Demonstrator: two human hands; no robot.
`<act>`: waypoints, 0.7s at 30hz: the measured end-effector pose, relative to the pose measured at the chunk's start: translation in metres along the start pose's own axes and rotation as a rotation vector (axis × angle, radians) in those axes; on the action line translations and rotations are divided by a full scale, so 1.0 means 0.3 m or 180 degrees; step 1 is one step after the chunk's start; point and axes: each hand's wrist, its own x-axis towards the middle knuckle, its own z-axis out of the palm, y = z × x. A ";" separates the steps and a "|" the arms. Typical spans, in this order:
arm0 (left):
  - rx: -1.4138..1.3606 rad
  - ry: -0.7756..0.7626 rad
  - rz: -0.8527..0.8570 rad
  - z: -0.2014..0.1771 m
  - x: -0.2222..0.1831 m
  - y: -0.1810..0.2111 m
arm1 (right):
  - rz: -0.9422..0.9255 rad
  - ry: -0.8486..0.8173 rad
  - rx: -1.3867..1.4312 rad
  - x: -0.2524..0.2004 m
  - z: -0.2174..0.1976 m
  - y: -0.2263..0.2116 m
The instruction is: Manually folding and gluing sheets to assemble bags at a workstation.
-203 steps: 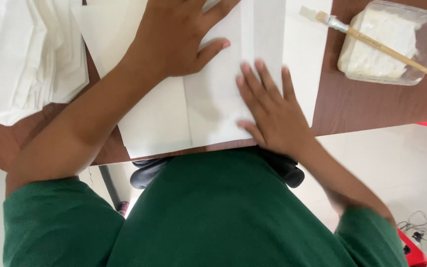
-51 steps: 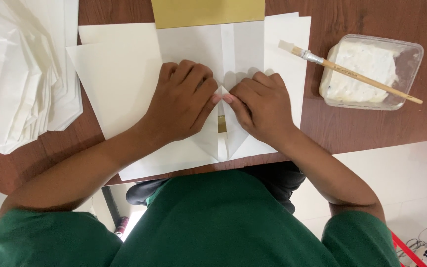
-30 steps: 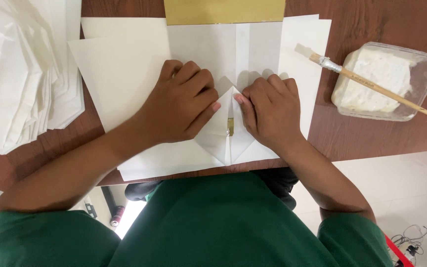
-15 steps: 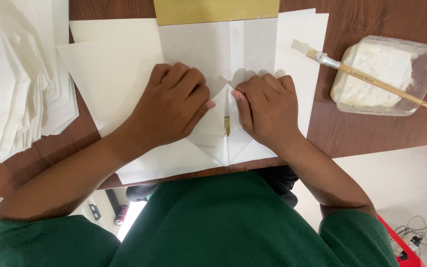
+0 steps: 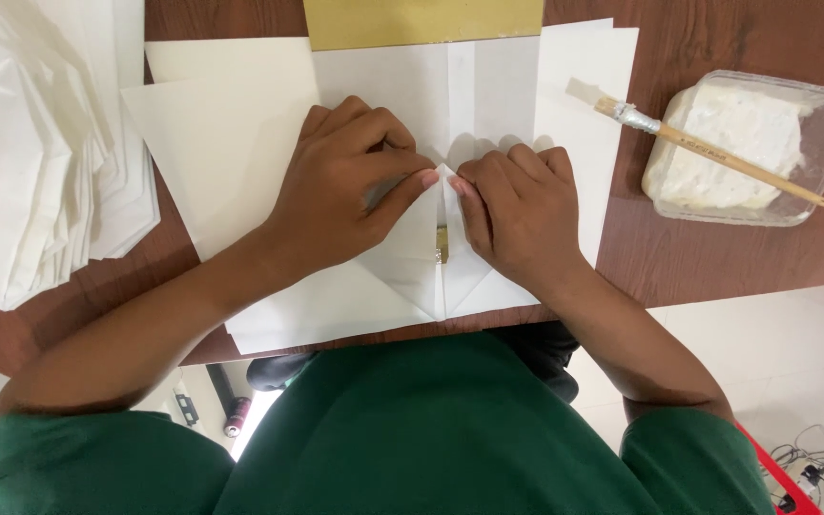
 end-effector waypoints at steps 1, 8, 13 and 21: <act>0.0002 -0.0001 0.0006 0.001 0.003 -0.004 | 0.0001 0.0005 -0.0003 0.003 -0.001 0.003; 0.0477 0.0157 0.0158 0.011 0.002 0.007 | 0.0053 -0.0088 0.0071 0.004 -0.008 -0.001; 0.2077 0.0293 0.0604 0.020 -0.018 0.020 | 0.0086 -0.0070 0.0063 0.001 -0.007 -0.003; 0.1487 -0.0480 0.0933 -0.045 -0.025 -0.041 | 0.0186 -0.0019 0.0241 -0.004 -0.012 0.006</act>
